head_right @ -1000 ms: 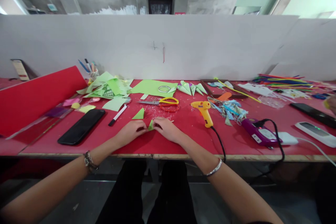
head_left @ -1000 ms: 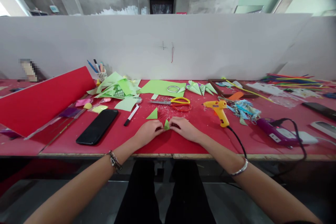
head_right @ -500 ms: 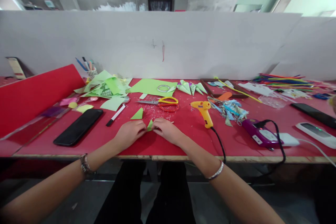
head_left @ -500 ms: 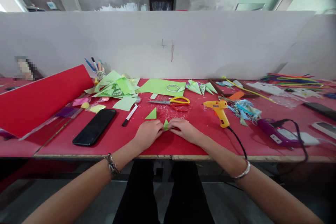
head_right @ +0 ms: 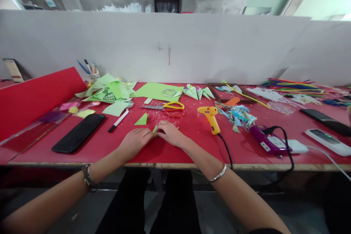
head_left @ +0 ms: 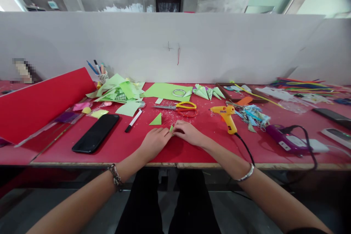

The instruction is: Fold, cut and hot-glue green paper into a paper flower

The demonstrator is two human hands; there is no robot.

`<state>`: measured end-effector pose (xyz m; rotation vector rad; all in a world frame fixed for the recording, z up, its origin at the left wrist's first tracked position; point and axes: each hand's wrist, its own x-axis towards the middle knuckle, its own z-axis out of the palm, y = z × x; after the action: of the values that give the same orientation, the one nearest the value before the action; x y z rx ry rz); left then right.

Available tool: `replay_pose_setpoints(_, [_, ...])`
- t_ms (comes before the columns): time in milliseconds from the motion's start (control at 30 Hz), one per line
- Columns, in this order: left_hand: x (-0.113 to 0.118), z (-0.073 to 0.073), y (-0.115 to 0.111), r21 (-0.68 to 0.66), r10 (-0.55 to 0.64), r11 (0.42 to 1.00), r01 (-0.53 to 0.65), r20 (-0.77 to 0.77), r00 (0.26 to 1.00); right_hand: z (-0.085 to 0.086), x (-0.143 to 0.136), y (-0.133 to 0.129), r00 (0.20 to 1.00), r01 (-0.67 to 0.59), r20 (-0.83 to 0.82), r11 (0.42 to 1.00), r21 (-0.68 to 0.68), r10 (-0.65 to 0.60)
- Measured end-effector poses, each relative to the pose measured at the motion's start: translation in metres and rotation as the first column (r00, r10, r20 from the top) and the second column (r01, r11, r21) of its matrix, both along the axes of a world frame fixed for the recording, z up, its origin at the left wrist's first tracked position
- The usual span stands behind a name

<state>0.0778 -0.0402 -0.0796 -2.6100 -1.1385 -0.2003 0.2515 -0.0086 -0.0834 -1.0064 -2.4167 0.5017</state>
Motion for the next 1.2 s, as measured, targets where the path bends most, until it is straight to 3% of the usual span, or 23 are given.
replay_pose_setpoints(133, [0.003, 0.003, -0.001, -0.045, 0.008, 0.999, -0.010, -0.036, 0.999, 0.003, -0.003, 0.000, 1.000, 0.012, 0.005, 0.998, -0.063, -0.012])
replay_pose_setpoints(400, [0.005, 0.009, 0.003, -0.153, 0.051, 0.987, -0.057, -0.049, 0.998, 0.004, -0.005, -0.008, 0.998, 0.048, 0.031, 0.999, -0.004, -0.048])
replay_pose_setpoints(567, [0.002, 0.009, -0.001, -0.074, 0.034, 0.996, -0.041, -0.101, 0.994, 0.010, -0.008, -0.005, 0.990, 0.066, 0.126, 0.998, -0.022, -0.063])
replay_pose_setpoints(833, [0.000, 0.007, 0.003, -0.061, -0.009, 0.998, 0.004, -0.080, 0.997, 0.024, -0.015, 0.011, 0.966, 0.053, 0.260, 0.979, -0.198, 0.000])
replay_pose_setpoints(933, [0.001, 0.004, 0.005, -0.083, 0.033, 0.996, -0.034, -0.006, 0.999, 0.019, -0.013, 0.007, 0.977, 0.056, 0.211, 0.990, -0.133, -0.027])
replay_pose_setpoints(1033, [0.001, 0.003, 0.006, -0.135, 0.049, 0.990, -0.044, 0.031, 0.998, 0.011, -0.009, -0.002, 0.992, 0.019, 0.126, 1.000, 0.015, -0.020])
replay_pose_setpoints(1200, [0.001, 0.010, 0.006, -0.237, 0.116, 0.967, -0.095, 0.079, 0.990, 0.003, -0.004, -0.009, 0.987, -0.032, 0.159, 0.987, 0.157, 0.007])
